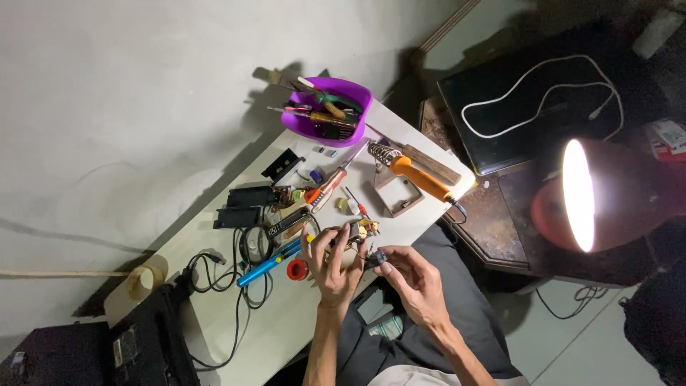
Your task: Soldering and inspecting components on a printed circuit board at a repair station.
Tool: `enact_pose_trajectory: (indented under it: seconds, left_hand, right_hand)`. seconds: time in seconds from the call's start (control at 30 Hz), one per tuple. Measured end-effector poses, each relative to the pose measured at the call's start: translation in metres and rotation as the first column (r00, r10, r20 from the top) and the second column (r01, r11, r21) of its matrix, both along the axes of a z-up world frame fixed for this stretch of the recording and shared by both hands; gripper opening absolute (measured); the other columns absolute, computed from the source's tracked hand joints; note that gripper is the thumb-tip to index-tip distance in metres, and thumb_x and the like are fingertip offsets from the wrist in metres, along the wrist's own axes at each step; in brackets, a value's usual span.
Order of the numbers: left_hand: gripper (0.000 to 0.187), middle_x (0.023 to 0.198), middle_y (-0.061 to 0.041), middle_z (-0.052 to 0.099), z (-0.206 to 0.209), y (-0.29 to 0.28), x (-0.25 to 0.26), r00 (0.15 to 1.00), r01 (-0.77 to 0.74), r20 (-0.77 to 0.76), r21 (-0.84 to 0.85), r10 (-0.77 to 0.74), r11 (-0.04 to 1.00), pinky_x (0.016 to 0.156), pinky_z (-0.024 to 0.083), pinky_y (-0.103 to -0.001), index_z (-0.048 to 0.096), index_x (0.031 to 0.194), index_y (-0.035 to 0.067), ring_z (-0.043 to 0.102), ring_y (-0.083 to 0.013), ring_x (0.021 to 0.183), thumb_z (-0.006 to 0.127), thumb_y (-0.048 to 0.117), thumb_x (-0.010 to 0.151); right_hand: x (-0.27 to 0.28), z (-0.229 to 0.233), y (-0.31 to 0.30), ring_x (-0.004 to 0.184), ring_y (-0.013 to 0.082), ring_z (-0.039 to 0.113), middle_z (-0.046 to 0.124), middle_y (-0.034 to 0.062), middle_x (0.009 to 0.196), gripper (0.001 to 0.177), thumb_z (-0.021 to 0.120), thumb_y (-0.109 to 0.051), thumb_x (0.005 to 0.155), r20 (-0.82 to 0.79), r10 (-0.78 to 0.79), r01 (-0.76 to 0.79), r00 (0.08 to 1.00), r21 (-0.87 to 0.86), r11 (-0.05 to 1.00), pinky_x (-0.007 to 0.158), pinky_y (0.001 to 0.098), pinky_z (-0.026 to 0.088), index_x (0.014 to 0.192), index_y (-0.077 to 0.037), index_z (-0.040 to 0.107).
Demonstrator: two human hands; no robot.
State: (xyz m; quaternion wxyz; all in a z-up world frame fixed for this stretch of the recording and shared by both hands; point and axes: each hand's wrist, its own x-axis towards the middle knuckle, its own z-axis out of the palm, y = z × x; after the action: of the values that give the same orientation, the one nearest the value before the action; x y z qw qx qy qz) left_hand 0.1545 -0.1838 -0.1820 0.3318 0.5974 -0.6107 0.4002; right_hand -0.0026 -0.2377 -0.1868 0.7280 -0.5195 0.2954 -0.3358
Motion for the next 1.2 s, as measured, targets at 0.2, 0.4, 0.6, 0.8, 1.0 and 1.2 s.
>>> enact_pose_trajectory:
  seconds: [0.2, 0.4, 0.6, 0.8, 1.0, 1.2]
  left_hand:
    - [0.034, 0.108, -0.014, 0.067, -0.012, 0.002, 0.001, 0.978, -0.054, -0.198, 0.042, 0.061, 0.998, 0.113, 0.040, -0.065, 0.070, 0.115, 0.000, 0.064, -0.0225, 0.104, 0.081, 0.021, 0.090]
    - [0.035, 0.112, -0.011, 0.063, -0.004, 0.002, 0.001, 0.960, -0.074, -0.266, 0.061, 0.087, 0.995, 0.110, 0.041, -0.053, 0.072, 0.120, 0.005, 0.061, -0.0166, 0.102, 0.077, 0.027, 0.093]
    - [0.041, 0.113, -0.007, 0.058, -0.015, 0.003, 0.004, 0.915, -0.098, -0.386, 0.069, 0.117, 0.993, 0.094, 0.045, -0.046, 0.070, 0.127, 0.014, 0.053, -0.0255, 0.103, 0.079, 0.027, 0.090]
    - [0.053, 0.113, -0.004, 0.058, -0.017, 0.001, 0.007, 0.895, -0.077, -0.433, 0.081, 0.104, 0.994, 0.087, 0.047, -0.037, 0.069, 0.130, 0.011, 0.050, -0.0219, 0.099, 0.087, 0.008, 0.080]
    - [0.051, 0.115, -0.009, 0.060, -0.021, 0.001, 0.010, 0.873, -0.087, -0.475, 0.058, 0.105, 0.994, 0.086, 0.057, -0.040, 0.069, 0.125, 0.013, 0.059, -0.0242, 0.102, 0.088, 0.011, 0.078]
    - [0.055, 0.118, -0.005, 0.059, -0.024, 0.005, 0.012, 0.800, -0.074, -0.586, 0.113, 0.127, 0.991, 0.086, 0.056, -0.040, 0.070, 0.126, 0.015, 0.060, -0.0248, 0.105, 0.088, 0.010, 0.074]
  right_hand:
    - [0.005, -0.003, 0.002, 0.080, 0.0094, 0.067, 0.075, 0.0067, 0.091, 0.027, 0.079, -0.011, 0.087, 0.040, -0.077, 0.081, 0.996, -0.096, 0.992, 0.078, 0.0230, 0.062, 0.110, 0.000, 0.071]
    - [0.010, 0.003, 0.006, 0.078, 0.0122, 0.071, 0.073, 0.0077, 0.087, 0.023, 0.076, -0.011, 0.089, 0.062, -0.096, 0.105, 0.993, -0.167, 0.980, 0.070, 0.0256, 0.060, 0.108, 0.002, 0.070]
    - [0.016, 0.009, 0.013, 0.076, 0.0139, 0.070, 0.073, 0.0063, 0.090, 0.026, 0.077, -0.021, 0.087, -0.039, -0.233, 0.163, 0.972, -0.602, 0.782, 0.068, 0.0265, 0.058, 0.106, -0.005, 0.069]
    - [0.025, 0.006, 0.024, 0.097, 0.0246, 0.074, 0.072, 0.0128, 0.105, 0.030, 0.078, -0.006, 0.086, 0.037, -0.123, 0.113, 0.992, -0.709, 0.696, 0.087, 0.0331, 0.064, 0.112, -0.001, 0.066]
    - [0.037, 0.012, 0.030, 0.091, 0.0227, 0.071, 0.073, 0.0088, 0.103, 0.033, 0.079, -0.018, 0.089, -0.025, -0.095, 0.038, 0.995, -0.792, 0.610, 0.079, 0.0352, 0.058, 0.115, -0.002, 0.065]
    - [0.050, 0.015, 0.030, 0.085, 0.0221, 0.063, 0.068, 0.0042, 0.096, 0.027, 0.075, -0.024, 0.094, -0.073, -0.107, -0.001, 0.992, -0.830, 0.558, 0.074, 0.0343, 0.047, 0.113, -0.008, 0.064]
